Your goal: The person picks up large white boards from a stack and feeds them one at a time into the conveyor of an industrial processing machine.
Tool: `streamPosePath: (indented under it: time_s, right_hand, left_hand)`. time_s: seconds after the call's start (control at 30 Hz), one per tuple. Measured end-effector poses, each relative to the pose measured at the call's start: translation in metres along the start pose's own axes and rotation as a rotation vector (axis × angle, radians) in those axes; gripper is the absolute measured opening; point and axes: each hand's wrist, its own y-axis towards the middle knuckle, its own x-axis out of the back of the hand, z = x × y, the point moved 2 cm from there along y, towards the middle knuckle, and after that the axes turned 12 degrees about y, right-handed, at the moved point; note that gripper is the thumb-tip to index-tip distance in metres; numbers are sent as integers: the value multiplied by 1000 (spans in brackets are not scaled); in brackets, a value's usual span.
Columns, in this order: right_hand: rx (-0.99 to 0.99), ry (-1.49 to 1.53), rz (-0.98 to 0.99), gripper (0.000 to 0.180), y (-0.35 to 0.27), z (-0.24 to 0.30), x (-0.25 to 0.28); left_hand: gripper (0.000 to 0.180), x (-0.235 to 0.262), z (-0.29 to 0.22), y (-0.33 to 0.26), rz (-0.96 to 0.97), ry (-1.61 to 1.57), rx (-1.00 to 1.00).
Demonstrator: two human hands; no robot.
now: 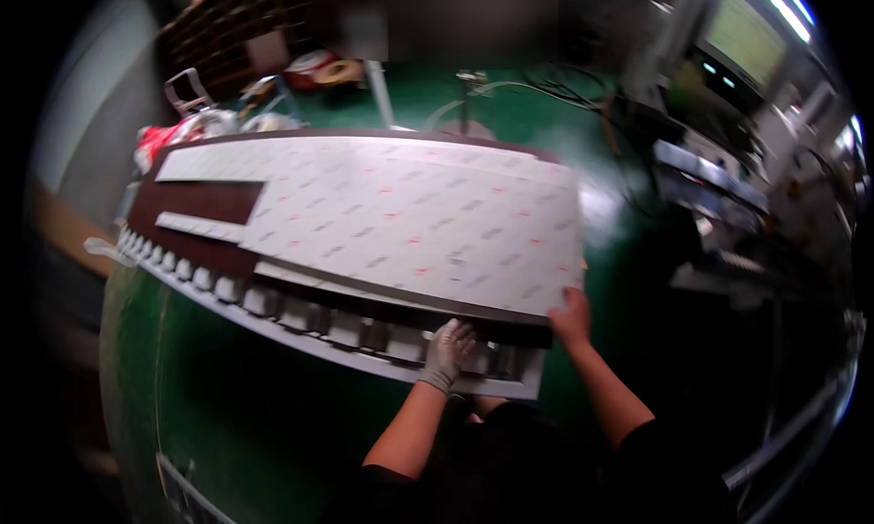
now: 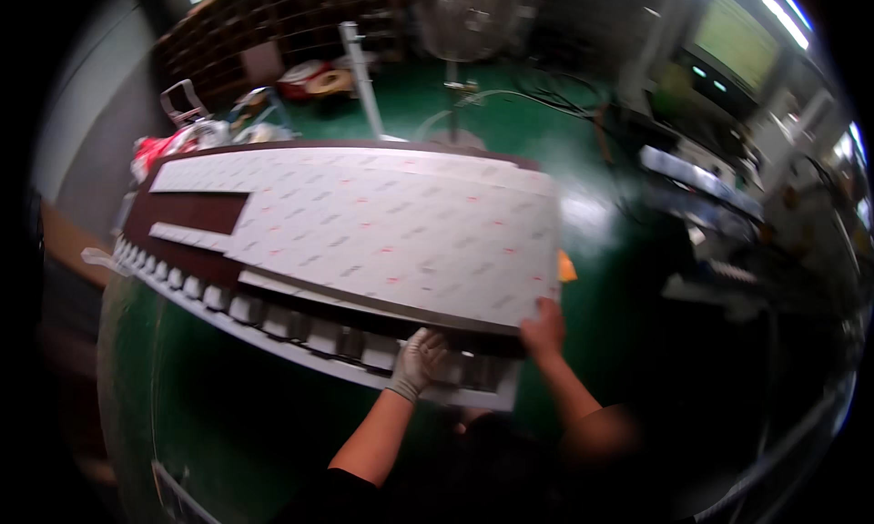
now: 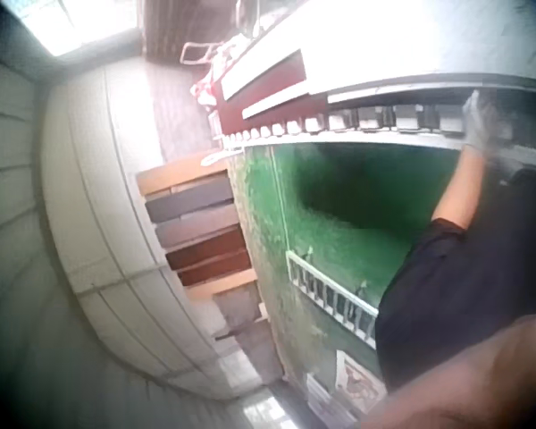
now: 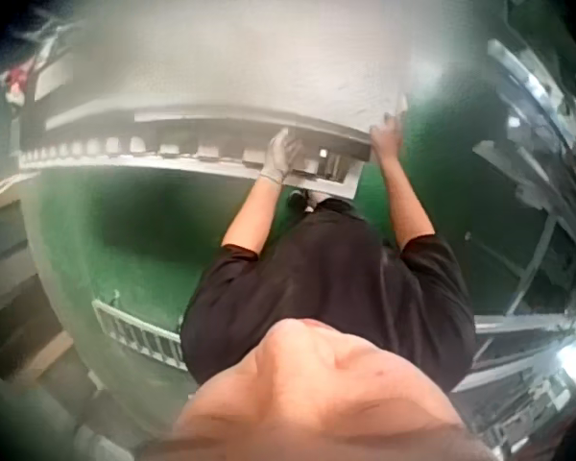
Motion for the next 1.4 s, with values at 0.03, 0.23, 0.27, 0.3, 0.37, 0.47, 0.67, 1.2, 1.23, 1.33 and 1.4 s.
streamPosePath:
  time_s: [0.03,0.23,0.27,0.3,0.37,0.47,0.67,1.2,1.23,1.33,1.4]
  right_hand:
    - [-10,20,70,58,-13,17,3]
    - [-10,204,222,57,-91,24,41]
    - [-124,372,266,57,-97,23,48]
    - [-231,549,315,56,-102,19,51]
    - [-416,898,490,54,-115,-6,39]
    - [-395,898,764,53,-124,-18,49]
    - [-93,496,906,57,-89,-134,131]
    - [-856,1169,998,50,10,-144,146]
    - [-809,1109,963,47,17,-153,143]
    - [-724,1067,859,43,41,-162,155]
    - [-679,1003,800,40,70,-155,187]
  left_hand:
    - [60,-8,14,0,33,-27,17]
    - [69,-88,35,-18,72,230,-17]
    - [68,-96,41,-15,56,195,16]
    - [67,-101,47,-8,33,160,43]
    - [61,-118,57,4,-4,128,111]
    - [56,-140,80,14,-8,201,99]
    - [36,-191,112,7,-308,284,-105]
    - [47,-285,210,-59,-49,452,44]
    - [46,-284,207,-53,-35,397,39]
    - [41,-260,162,-37,-215,248,-5]
    - [35,-184,134,-23,-421,80,-79]
